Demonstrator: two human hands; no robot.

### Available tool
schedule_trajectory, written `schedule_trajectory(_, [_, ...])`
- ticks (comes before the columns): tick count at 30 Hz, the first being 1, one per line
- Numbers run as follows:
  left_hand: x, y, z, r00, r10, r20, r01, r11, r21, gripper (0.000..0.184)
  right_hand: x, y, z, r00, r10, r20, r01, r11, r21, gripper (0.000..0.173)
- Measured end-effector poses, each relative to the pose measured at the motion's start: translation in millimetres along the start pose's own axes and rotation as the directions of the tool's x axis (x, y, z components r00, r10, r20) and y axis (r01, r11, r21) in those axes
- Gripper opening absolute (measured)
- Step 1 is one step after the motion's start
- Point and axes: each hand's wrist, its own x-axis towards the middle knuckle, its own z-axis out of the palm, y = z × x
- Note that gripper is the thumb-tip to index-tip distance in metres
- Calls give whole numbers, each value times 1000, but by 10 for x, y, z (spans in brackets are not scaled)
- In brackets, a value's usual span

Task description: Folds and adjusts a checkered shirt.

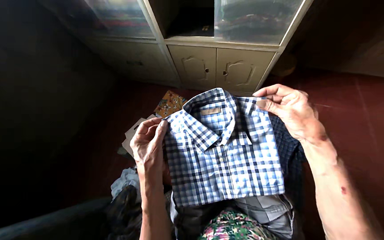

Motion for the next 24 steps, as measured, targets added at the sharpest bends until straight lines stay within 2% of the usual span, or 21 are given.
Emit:
schedule_trajectory(4, [60,-189,-140,986,159,51,-157,987,-43,20,-125,-174,77,990,29,-140,-42,995,-87,29])
schedule_trajectory(7, [49,-172,-162,994,77,72,-80,996,31,29,-220,-112,22,982,158,-108,-181,951,-252,47])
schedule_trajectory(9, [63,-175,-182,995,-3,97,-4,998,68,30,-289,-20,15,979,163,-121,-191,942,-276,51])
schedule_trajectory(12, [46,-205,-146,996,26,83,-31,997,64,26,-360,55,80,979,92,-183,-136,960,-246,45])
schedule_trajectory(16, [36,-265,-60,976,216,27,-217,976,29,30,-338,-28,128,976,31,-217,-73,979,-189,50])
schedule_trajectory(19, [30,-365,-16,959,284,-15,-281,953,109,34,-306,130,164,969,82,-235,-115,985,-127,51])
schedule_trajectory(24, [34,-393,-22,969,246,-33,-241,964,113,33,-289,179,188,961,190,-204,-190,982,20,42])
